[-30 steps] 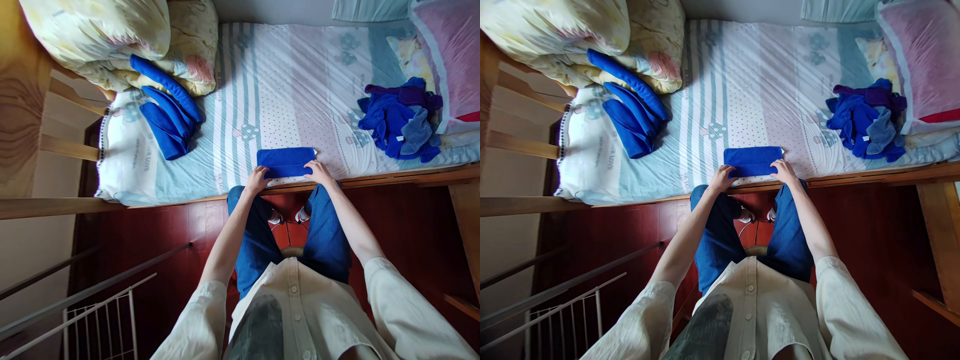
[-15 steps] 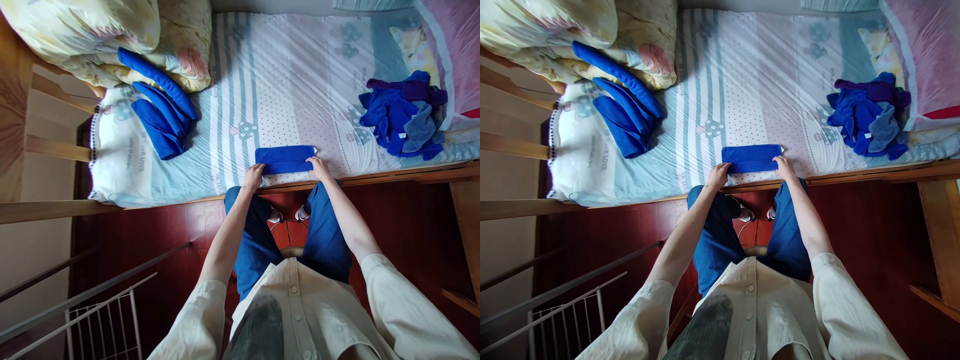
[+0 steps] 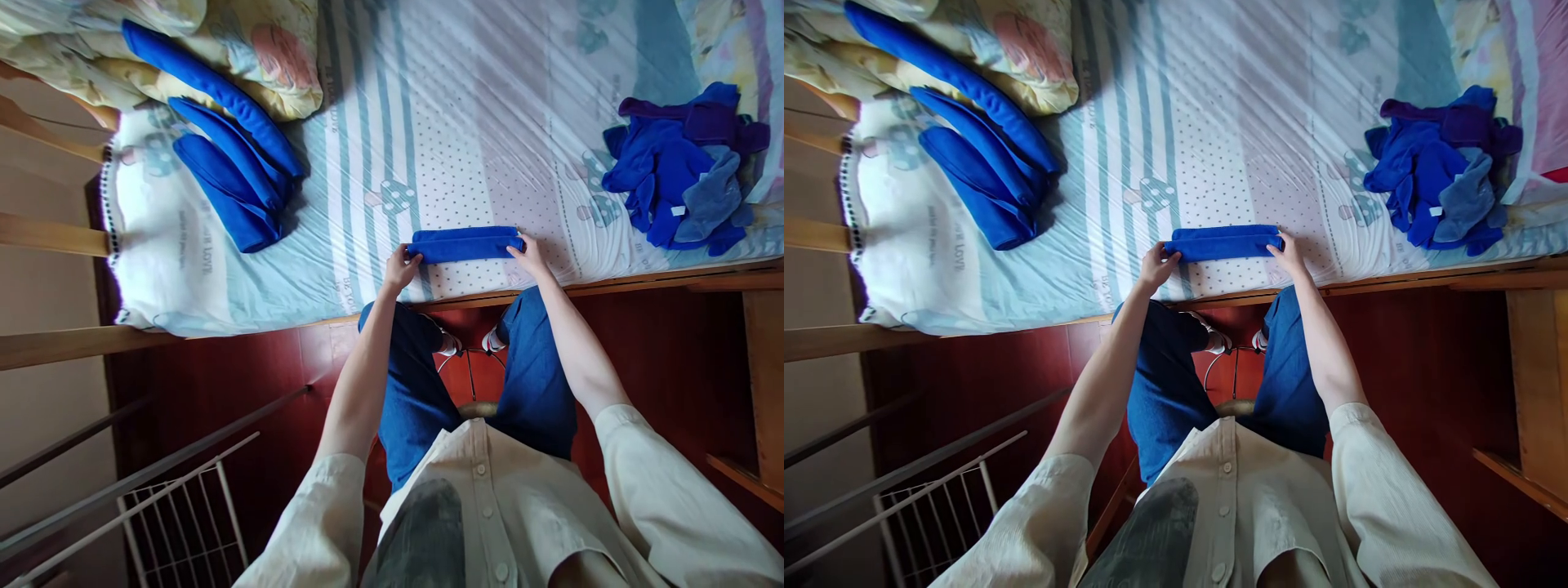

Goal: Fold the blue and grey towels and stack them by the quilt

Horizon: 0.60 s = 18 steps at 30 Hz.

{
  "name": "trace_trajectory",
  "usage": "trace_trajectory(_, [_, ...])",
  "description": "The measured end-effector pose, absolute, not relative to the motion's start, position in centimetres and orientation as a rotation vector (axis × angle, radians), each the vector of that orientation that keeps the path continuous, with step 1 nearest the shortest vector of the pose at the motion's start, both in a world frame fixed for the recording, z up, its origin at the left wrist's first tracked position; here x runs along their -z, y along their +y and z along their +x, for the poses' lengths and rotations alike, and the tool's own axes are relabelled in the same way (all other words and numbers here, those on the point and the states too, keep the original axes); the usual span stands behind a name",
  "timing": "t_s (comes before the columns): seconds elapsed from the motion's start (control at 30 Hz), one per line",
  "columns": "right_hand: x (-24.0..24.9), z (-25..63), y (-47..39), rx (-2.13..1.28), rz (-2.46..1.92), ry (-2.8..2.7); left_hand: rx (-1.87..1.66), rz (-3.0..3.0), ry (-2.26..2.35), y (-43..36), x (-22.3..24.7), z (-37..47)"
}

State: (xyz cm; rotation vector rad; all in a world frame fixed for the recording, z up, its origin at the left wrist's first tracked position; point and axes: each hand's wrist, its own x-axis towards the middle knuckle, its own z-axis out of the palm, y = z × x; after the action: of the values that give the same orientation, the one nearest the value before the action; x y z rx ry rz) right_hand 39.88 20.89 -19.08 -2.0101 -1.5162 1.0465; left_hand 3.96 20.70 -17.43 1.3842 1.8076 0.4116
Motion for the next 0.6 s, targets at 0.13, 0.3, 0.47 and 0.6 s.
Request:
trace_trajectory(0.13, [19.33, 39.72, 21.36, -0.995, -2.045, -1.517, -0.381, 1.341, 1.887, 20.95, 17.54, 3.93])
trace_trajectory(0.3, [18.91, 39.45, 21.16, -1.057, -2.119, -1.515, -0.248, 1.288, 2.005, 20.89, 17.25, 3.98])
trace_trajectory(0.47, [18.56, 39.1, 20.81, -1.105, -2.2, -1.473, -0.192, 1.254, 2.046, 20.5, 17.25, 4.06])
trace_trajectory(0.6, [18.95, 39.06, 20.69, -1.094, -2.237, -1.43, -0.213, 1.221, 2.053, 20.26, 17.29, 4.06])
